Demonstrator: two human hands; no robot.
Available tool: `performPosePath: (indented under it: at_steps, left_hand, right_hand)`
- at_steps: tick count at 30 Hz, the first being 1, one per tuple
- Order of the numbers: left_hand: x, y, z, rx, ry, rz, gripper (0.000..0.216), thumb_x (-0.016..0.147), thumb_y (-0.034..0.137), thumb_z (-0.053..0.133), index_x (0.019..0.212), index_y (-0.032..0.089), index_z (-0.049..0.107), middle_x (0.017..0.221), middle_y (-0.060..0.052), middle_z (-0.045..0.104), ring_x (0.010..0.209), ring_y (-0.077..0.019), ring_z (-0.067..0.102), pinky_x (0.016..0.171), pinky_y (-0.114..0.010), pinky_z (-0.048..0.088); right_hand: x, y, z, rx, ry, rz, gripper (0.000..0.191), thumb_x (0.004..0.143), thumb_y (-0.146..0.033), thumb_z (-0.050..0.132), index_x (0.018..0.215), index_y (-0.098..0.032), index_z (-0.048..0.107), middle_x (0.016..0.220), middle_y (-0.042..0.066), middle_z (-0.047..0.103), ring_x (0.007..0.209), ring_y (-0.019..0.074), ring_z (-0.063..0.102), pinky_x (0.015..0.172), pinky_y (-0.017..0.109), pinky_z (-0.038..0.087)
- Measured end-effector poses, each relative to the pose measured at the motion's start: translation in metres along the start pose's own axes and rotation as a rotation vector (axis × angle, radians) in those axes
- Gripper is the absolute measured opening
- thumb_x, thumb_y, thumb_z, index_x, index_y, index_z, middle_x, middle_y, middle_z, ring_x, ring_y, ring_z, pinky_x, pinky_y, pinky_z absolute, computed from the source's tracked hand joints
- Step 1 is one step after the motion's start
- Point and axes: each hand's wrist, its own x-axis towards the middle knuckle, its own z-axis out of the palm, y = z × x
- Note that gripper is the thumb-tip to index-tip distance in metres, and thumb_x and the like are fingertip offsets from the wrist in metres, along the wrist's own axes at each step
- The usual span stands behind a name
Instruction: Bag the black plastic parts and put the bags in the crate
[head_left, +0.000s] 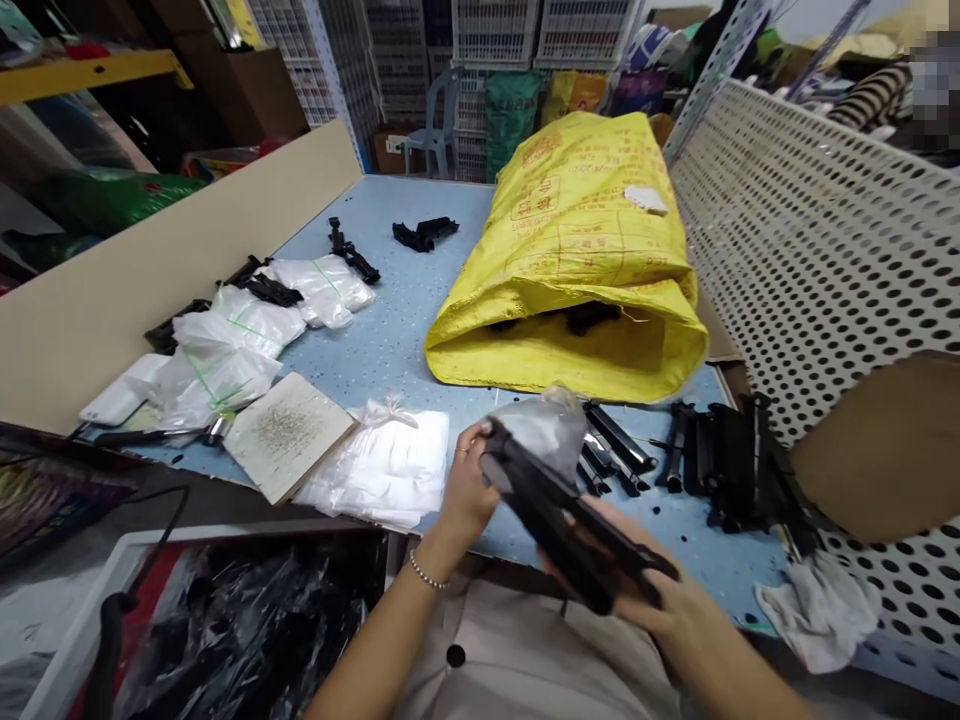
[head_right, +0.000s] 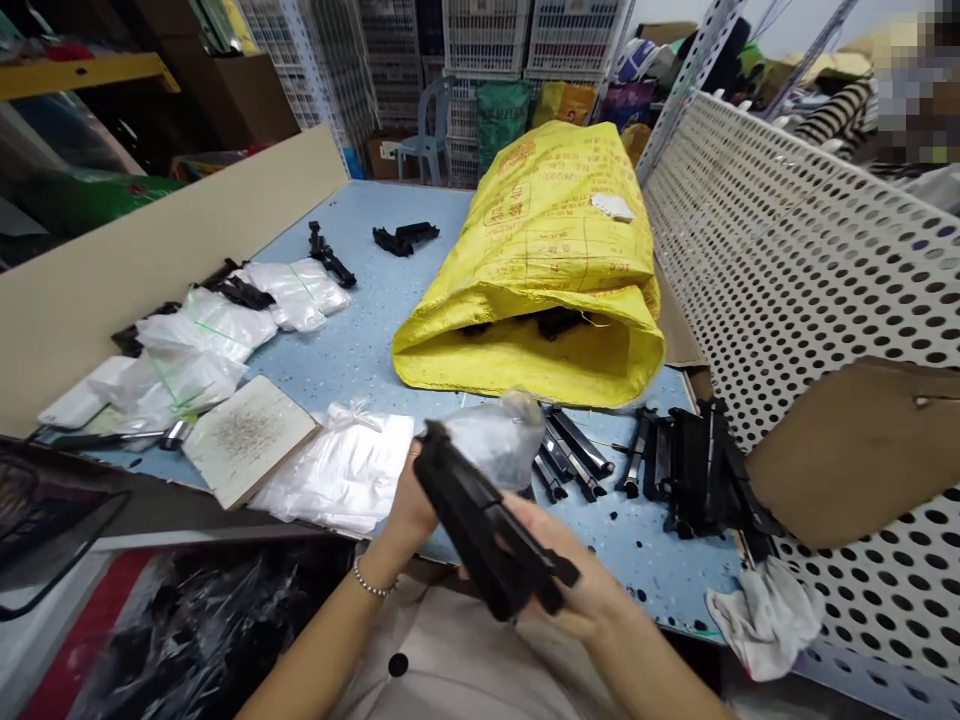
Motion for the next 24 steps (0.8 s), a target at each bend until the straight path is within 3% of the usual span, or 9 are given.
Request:
performPosePath:
  at_steps: [3, 5, 7, 9, 12, 15, 18, 20, 24]
  left_hand:
    - [0.005, 0.004, 0.015, -0.162, 0.024, -0.048, 0.054, 0.084, 0.017, 0.058, 0.136, 0.020, 0.045, 0.133, -0.014, 0.048, 0.099, -0.0186, 0.061, 0.087, -0.034, 0.054]
    - [0.007, 0.006, 0.018, -0.212, 0.027, -0.087, 0.058, 0.086, 0.019, 0.058, 0.141, 0.025, 0.041, 0.138, -0.014, 0.043, 0.080, -0.0113, 0.061, 0.074, -0.028, 0.056]
    - [0.007, 0.007, 0.018, -0.181, 0.020, -0.055, 0.061, 0.088, 0.018, 0.056, 0.145, 0.027, 0.036, 0.142, -0.015, 0.039, 0.076, -0.0090, 0.060, 0.071, -0.027, 0.056]
    - [0.007, 0.009, 0.018, -0.072, 0.035, 0.058, 0.062, 0.091, 0.017, 0.052, 0.148, 0.027, 0.030, 0.143, -0.016, 0.038, 0.097, -0.0163, 0.063, 0.085, -0.033, 0.056]
    - [0.001, 0.013, 0.018, 0.101, 0.055, 0.232, 0.068, 0.093, 0.017, 0.049, 0.152, 0.025, 0.018, 0.146, -0.018, 0.036, 0.132, -0.0273, 0.046, 0.102, -0.043, 0.050]
    - [-0.012, 0.022, 0.021, 0.174, -0.034, 0.401, 0.072, 0.093, 0.010, 0.043, 0.154, 0.024, 0.008, 0.147, -0.017, 0.038, 0.137, -0.0264, 0.042, 0.104, -0.040, 0.049]
    - [-0.024, 0.038, 0.016, 0.148, -0.206, 0.525, 0.072, 0.090, 0.003, 0.038, 0.154, 0.019, 0.008, 0.146, -0.017, 0.041, 0.138, -0.0249, 0.041, 0.108, -0.040, 0.047]
    - [-0.026, 0.054, -0.002, 0.110, -0.279, 0.512, 0.067, 0.089, 0.003, 0.039, 0.152, 0.019, 0.022, 0.141, -0.016, 0.048, 0.133, -0.0228, 0.047, 0.107, -0.039, 0.048]
    - [-0.031, 0.073, -0.091, 0.140, -0.255, 0.230, 0.044, 0.089, 0.014, 0.052, 0.132, 0.025, 0.054, 0.121, -0.008, 0.065, 0.112, -0.0184, 0.062, 0.099, -0.031, 0.052]
  right_hand:
    - [0.002, 0.019, 0.007, 0.212, 0.060, -0.030, 0.036, 0.070, -0.036, 0.080, 0.098, -0.021, 0.065, 0.074, 0.004, 0.067, 0.058, 0.0146, 0.061, 0.047, 0.023, 0.047]
    - [0.001, 0.023, 0.005, 0.230, 0.134, -0.087, 0.037, 0.072, -0.033, 0.079, 0.104, -0.021, 0.064, 0.069, 0.000, 0.065, 0.050, 0.0101, 0.055, 0.043, 0.018, 0.044]
    - [-0.003, 0.024, 0.001, 0.212, 0.139, -0.103, 0.039, 0.074, -0.033, 0.078, 0.109, -0.022, 0.062, 0.068, -0.002, 0.064, 0.045, 0.0079, 0.051, 0.040, 0.017, 0.042]
    - [-0.006, 0.026, -0.003, 0.209, 0.091, -0.065, 0.040, 0.074, -0.034, 0.078, 0.109, -0.021, 0.063, 0.072, 0.000, 0.066, 0.045, 0.0085, 0.053, 0.039, 0.018, 0.042]
    - [0.001, 0.029, -0.010, 0.224, 0.125, -0.111, 0.040, 0.074, -0.039, 0.078, 0.106, -0.021, 0.063, 0.081, 0.004, 0.070, 0.053, 0.0110, 0.059, 0.043, 0.019, 0.044]
    - [0.024, 0.027, -0.018, 0.116, 0.221, -0.274, 0.040, 0.076, -0.042, 0.075, 0.105, -0.021, 0.060, 0.084, 0.004, 0.069, 0.059, 0.0125, 0.061, 0.049, 0.021, 0.048]
    - [0.045, 0.021, -0.017, -0.232, 0.365, -0.484, 0.036, 0.077, -0.036, 0.070, 0.106, -0.021, 0.056, 0.089, 0.003, 0.069, 0.074, 0.0160, 0.064, 0.070, 0.029, 0.053]
    - [0.050, 0.017, -0.007, -0.507, 0.358, -0.542, 0.033, 0.081, -0.031, 0.064, 0.112, -0.020, 0.056, 0.098, 0.005, 0.069, 0.091, 0.0194, 0.065, 0.085, 0.034, 0.052]
    - [0.041, 0.009, 0.014, -0.755, -0.100, -0.459, 0.035, 0.090, -0.031, 0.053, 0.124, -0.023, 0.057, 0.118, 0.006, 0.066, 0.108, 0.0201, 0.062, 0.093, 0.033, 0.049]
